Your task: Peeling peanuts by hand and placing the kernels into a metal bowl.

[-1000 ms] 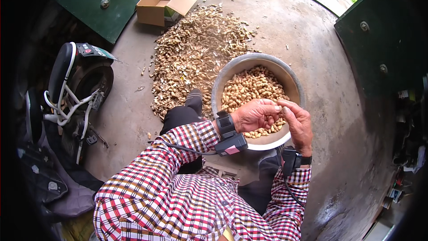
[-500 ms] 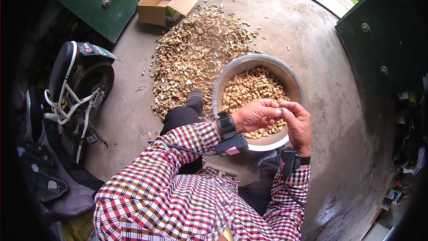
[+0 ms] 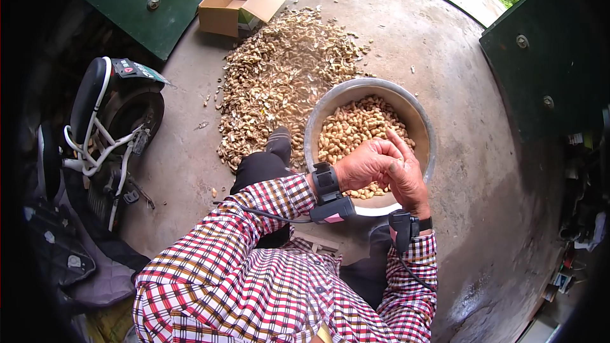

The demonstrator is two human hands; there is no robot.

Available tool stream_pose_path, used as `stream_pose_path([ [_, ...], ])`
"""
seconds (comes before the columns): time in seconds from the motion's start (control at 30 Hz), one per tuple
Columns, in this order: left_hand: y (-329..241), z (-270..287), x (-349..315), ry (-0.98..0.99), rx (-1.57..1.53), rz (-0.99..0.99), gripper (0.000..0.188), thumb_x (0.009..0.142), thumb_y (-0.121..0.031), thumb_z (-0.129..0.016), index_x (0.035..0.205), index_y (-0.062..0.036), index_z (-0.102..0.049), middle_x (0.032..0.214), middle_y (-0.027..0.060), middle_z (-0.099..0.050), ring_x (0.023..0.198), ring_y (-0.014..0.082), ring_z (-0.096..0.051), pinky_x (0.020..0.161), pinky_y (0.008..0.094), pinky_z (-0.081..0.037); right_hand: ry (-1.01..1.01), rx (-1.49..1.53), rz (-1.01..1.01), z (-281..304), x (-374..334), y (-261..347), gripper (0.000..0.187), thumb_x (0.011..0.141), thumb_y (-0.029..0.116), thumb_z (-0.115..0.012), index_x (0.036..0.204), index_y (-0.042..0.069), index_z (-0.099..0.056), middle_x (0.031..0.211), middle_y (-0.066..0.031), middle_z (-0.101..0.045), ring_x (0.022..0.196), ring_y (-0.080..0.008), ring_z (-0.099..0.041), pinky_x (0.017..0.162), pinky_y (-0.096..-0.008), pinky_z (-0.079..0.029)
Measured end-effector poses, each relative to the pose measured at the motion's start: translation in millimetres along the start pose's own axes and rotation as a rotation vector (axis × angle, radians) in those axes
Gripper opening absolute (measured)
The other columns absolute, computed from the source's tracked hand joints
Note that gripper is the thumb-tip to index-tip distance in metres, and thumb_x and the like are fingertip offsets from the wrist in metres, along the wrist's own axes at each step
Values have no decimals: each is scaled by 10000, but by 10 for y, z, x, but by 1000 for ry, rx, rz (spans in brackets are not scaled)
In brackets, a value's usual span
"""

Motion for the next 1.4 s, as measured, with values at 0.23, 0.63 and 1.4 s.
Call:
stream_pose_path([
  [0.23,-22,-27,1,52,15,-113,77,698,-49,-612,753,-3,-585,844,59,-573,541,101,-500,439,205,-399,36,-51,31,-83,-5,39,769,609,389,-764,1160,-46,-451,821,-47,-555,595,-64,-503,479,-169,-398],
  [0.63,41,-50,-3,76,-56,-124,79,725,-79,-605,782,-30,-581,865,53,-570,568,96,-507,443,202,-407,-157,-104,70,-160,-92,86,470,685,294,-677,1022,-13,-560,634,13,-514,471,-27,-442,393,-148,-337],
  [1.4,-205,53,-55,-179,91,-211,142,774,-128,-617,794,-36,-510,670,59,-560,462,73,-478,374,181,-365,-132,86,120,137,31,-96,464,823,454,-523,898,-3,-554,739,-56,-577,618,-94,-529,567,-204,-443],
])
Point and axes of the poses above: each hand's wrist, its own x-axis towards the middle knuckle, its own z-axis out of the back of the hand, y = z × x, the point moved 4 cm from there along x, towards the middle knuckle
